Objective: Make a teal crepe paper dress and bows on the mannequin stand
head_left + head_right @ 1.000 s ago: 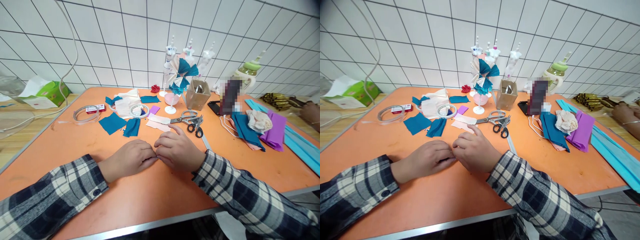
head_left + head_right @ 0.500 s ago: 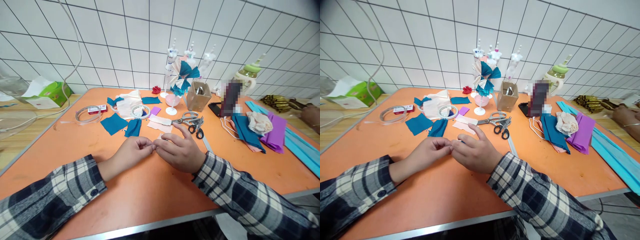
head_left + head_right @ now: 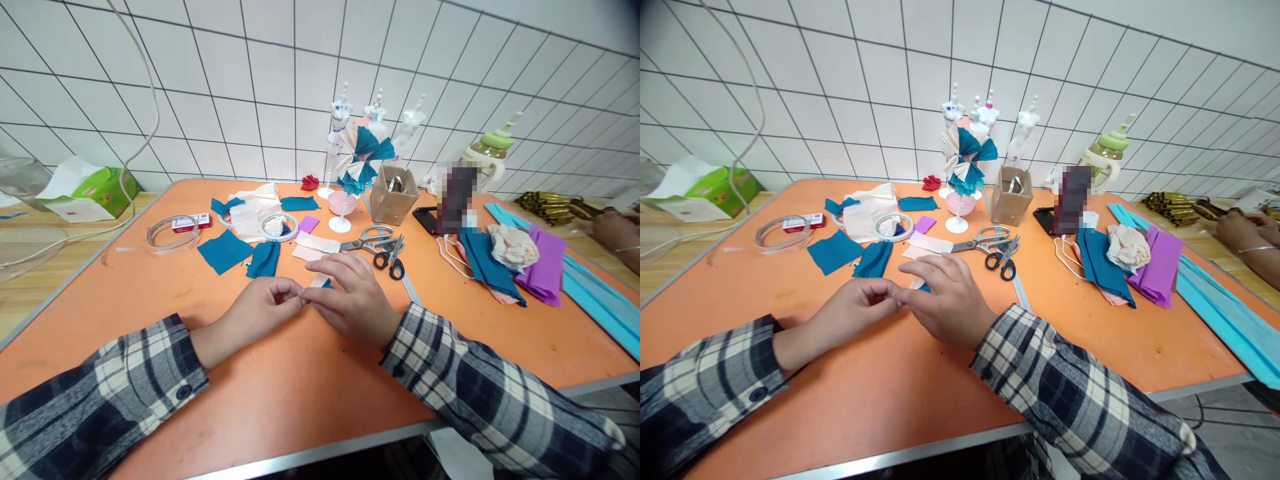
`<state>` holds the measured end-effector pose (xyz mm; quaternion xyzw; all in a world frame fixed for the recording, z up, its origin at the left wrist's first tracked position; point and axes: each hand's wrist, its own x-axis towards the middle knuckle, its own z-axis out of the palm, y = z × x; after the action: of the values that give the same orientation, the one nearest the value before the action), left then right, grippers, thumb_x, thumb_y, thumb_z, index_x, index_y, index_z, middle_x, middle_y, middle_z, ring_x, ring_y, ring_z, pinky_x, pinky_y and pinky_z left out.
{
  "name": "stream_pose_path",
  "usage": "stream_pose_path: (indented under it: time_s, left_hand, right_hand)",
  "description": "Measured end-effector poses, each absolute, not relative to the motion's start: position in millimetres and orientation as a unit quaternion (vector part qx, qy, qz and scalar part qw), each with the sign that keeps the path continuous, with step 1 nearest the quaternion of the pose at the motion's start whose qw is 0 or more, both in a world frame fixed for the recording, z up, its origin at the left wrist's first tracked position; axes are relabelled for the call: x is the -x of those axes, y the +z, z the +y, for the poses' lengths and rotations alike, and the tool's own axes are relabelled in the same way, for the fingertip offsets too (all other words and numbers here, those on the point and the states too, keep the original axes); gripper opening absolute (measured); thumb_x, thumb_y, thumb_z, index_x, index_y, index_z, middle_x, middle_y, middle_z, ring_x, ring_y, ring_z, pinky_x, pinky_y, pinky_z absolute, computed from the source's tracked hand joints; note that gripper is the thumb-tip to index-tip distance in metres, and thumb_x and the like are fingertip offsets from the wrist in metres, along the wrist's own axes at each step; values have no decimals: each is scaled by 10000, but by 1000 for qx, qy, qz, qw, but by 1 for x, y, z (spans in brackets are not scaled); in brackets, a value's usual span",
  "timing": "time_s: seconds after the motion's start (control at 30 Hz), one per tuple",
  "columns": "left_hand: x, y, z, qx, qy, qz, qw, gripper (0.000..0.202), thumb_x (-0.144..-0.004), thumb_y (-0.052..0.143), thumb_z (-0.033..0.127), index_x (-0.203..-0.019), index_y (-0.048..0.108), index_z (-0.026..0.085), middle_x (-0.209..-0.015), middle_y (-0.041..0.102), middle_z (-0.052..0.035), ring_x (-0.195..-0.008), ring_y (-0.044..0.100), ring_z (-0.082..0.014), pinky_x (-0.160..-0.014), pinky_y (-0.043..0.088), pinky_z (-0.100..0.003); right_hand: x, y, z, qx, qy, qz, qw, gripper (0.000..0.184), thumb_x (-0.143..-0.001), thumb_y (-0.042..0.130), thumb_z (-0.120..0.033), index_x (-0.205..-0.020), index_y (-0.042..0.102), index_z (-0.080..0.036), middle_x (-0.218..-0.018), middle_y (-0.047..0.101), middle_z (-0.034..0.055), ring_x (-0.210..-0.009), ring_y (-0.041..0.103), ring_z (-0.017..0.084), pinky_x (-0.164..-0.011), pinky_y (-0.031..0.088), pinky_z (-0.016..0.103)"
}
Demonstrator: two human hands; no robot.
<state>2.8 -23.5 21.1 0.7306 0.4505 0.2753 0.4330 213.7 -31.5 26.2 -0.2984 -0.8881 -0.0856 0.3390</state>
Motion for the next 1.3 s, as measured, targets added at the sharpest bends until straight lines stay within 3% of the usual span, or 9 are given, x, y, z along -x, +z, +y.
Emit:
stream_pose_path:
  time_s: [0.27, 0.4, 0.57, 0.67, 0.77, 0.83, 0.93, 1.07, 1.3]
  left_hand:
    - [-1, 24, -23, -692, 268, 419, 523, 250, -802, 643, 397, -776, 718, 159, -676, 675, -1, -618, 554, -135, -583, 424, -238]
    - [4, 21, -22, -662, 281, 394, 573, 277, -806, 661, 423, -758, 702, 153, -645, 624, 4, -614, 510, -127, -580, 395, -237]
    - [6, 16, -20, -658, 289, 387, 577, 310, -829, 648, 447, -735, 685, 154, -672, 624, -10, -649, 541, -146, -635, 436, -267]
    - [7, 17, -19, -707, 289, 408, 500, 273, -861, 611, 418, -805, 697, 165, -736, 669, -18, -692, 586, -161, -659, 451, -270]
    - [7, 20, -20, -801, 263, 399, 362, 198, -894, 568, 312, -834, 696, 173, -809, 698, -32, -756, 618, -171, -691, 451, -269]
    - [9, 22, -20, -857, 245, 363, 271, 181, -910, 532, 240, -838, 685, 176, -809, 692, -33, -763, 616, -164, -699, 441, -267]
    - [11, 24, -22, -907, 231, 307, 173, 185, -928, 496, 195, -873, 672, 172, -823, 683, -47, -790, 612, -171, -720, 436, -281]
    - [12, 26, -25, -921, 216, 307, 105, 195, -949, 488, 230, -984, 672, 174, -878, 692, -69, -823, 614, -196, -740, 442, -315]
    - [8, 24, -26, -840, 269, 438, 176, 467, -894, 580, 504, -1224, 594, 174, -1140, 689, -115, -1008, 650, -259, -870, 501, -374]
  right_hand:
    - [-214, 26, -30, 274, -102, -881, 372, 107, -925, 605, -260, -877, 700, -244, -1246, 680, 23, -1210, 540, 212, -1033, 380, 417]
    - [-216, 26, -27, 241, -129, -879, 390, 82, -909, 615, -203, -902, 685, -247, -1182, 714, -8, -1164, 574, 193, -1018, 402, 406]
    - [-223, 25, -27, 187, -158, -872, 424, 207, -907, 580, -157, -1001, 679, -312, -1162, 713, -32, -1124, 588, 172, -1075, 367, 420]
    - [-224, 27, -28, 216, -66, -861, 456, 334, -892, 575, -187, -1203, 615, -302, -1245, 662, 32, -1180, 572, 208, -1064, 398, 435]
    - [-225, 28, -26, 297, 130, -830, 455, 569, -887, 595, -329, -1422, 433, -224, -1425, 515, 133, -1291, 501, 271, -1025, 447, 465]
    - [-225, 25, -23, 324, 280, -806, 409, 650, -877, 607, -392, -1454, 381, -195, -1441, 497, 159, -1279, 520, 274, -955, 502, 436]
    - [-222, 20, -21, 359, 404, -778, 322, 472, -842, 658, -345, -1275, 567, -183, -1215, 670, 123, -1060, 654, 225, -807, 543, 332]
    - [-215, 16, -21, 419, 379, -769, 299, 79, -833, 648, -215, -883, 701, -185, -816, 727, 16, -727, 653, 138, -667, 489, 248]
    - [-217, 16, -18, 438, 316, -762, 357, 81, -841, 658, -195, -912, 696, -188, -823, 726, -1, -732, 641, 124, -650, 454, 223]
